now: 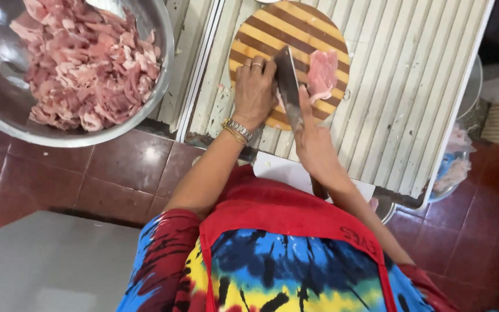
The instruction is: Slicing raw meat into small pieces using a cleaver on a wooden cutting board and then mixing the meat in a metal bowl.
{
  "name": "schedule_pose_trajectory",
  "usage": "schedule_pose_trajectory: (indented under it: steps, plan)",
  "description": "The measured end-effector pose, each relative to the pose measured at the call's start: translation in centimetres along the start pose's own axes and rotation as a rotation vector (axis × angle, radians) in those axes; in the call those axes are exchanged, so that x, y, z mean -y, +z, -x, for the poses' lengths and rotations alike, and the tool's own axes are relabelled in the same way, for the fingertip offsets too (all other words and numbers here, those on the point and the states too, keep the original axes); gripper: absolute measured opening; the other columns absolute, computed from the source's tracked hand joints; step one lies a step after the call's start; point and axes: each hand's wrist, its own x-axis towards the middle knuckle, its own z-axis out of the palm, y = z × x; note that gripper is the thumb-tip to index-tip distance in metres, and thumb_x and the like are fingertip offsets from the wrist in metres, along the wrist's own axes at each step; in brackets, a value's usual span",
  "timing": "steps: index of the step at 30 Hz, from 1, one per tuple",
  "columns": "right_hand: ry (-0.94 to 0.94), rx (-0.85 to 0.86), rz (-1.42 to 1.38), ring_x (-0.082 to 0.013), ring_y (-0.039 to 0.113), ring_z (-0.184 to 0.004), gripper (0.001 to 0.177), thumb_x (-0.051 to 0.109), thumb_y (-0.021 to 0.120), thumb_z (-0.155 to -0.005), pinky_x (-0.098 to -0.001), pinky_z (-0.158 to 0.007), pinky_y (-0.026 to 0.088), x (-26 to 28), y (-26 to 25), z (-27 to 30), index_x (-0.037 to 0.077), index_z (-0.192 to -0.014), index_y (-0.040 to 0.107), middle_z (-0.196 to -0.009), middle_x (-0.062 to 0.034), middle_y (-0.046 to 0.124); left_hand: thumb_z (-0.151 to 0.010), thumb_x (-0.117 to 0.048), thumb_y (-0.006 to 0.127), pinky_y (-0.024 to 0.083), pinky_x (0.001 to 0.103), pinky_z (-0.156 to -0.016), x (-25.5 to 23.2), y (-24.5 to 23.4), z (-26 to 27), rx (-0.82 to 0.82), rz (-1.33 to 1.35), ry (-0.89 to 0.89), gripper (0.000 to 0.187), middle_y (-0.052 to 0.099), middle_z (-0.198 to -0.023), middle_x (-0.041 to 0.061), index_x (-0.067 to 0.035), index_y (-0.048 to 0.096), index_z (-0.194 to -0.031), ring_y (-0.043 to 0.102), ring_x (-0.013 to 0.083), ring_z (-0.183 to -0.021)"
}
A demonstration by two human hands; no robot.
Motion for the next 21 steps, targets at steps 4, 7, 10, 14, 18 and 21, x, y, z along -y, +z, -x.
schedule_pose_trajectory:
  steps: [4,7,10,14,18,21]
  plan:
    - [0.058,0.003,-0.101,-0.0188,0.042,-0.043,0.056,0.022,0.024,-0.096,-0.0306,-0.041,0.034,0.4,0.6,-1.6,0.022,-0.145,-0.003,-0.062,-0.0106,0.049,-0.069,-0.009,0.072,0.045,0.036,-0.08,-0.1,0.5,2.2,0.092,0.03,0.015,0.04,0.056,-0.105,0.013,-0.006,0.054,-0.105,0.052,0.0265,-0.095]
    - [0.056,-0.006,-0.146,-0.0221,0.042,-0.082,0.066,-0.001,0.033,-0.095,-0.0347,-0.07,0.033,0.1,-1.1,-4.6,0.022,-0.144,-0.004,-0.101,-0.0177,0.036,-0.07,-0.007,0.071,0.045,0.035,-0.075,-0.1,0.5,1.0,0.019,0.057,0.06,0.03,0.056,-0.1,0.013,-0.005,0.056,-0.096,0.053,0.0256,-0.089]
    - [0.01,-0.089,-0.182,-0.0278,0.051,-0.077,0.066,0.003,0.038,-0.091,-0.0371,-0.067,0.04,-0.4,-3.1,-2.8,0.026,-0.143,0.003,-0.109,-0.0286,0.045,-0.056,-0.011,0.077,0.044,0.035,-0.07,1.0,2.5,1.0,-0.028,0.059,0.118,0.04,0.052,-0.09,0.01,-0.008,0.054,-0.089,0.052,0.0261,-0.081]
    - [0.309,-0.01,-0.216,-0.015,0.047,-0.043,0.066,0.006,0.029,-0.095,-0.0303,-0.045,0.048,0.9,-4.8,-0.7,0.043,-0.14,-0.002,-0.098,-0.024,0.059,-0.068,-0.013,0.077,0.047,0.028,-0.068,0.5,1.2,1.3,0.057,0.088,0.077,0.032,0.057,-0.088,0.008,-0.011,0.059,-0.095,0.053,0.0214,-0.079]
    - [0.051,-0.109,-0.229,-0.0166,0.051,-0.04,0.066,0.002,0.03,-0.093,-0.0313,-0.055,0.057,1.0,-4.6,0.4,0.033,-0.142,-0.003,-0.085,-0.0167,0.064,-0.091,-0.015,0.05,0.046,0.022,-0.056,1.3,-0.3,1.5,0.062,0.456,-0.099,0.036,0.061,-0.101,0.007,-0.021,0.047,-0.127,0.055,0.0148,-0.072]
    - [-0.274,-0.274,-0.083,-0.0165,0.051,-0.045,0.062,0.067,0.006,-0.089,-0.0245,-0.039,0.048,0.5,-3.6,1.1,0.035,-0.139,-0.011,-0.155,-0.0097,0.006,-0.087,-0.009,0.051,0.052,0.028,-0.07,0.9,-2.8,2.4,0.058,0.502,-0.307,0.024,0.051,-0.109,0.012,-0.011,0.053,-0.111,0.054,0.0198,-0.087]
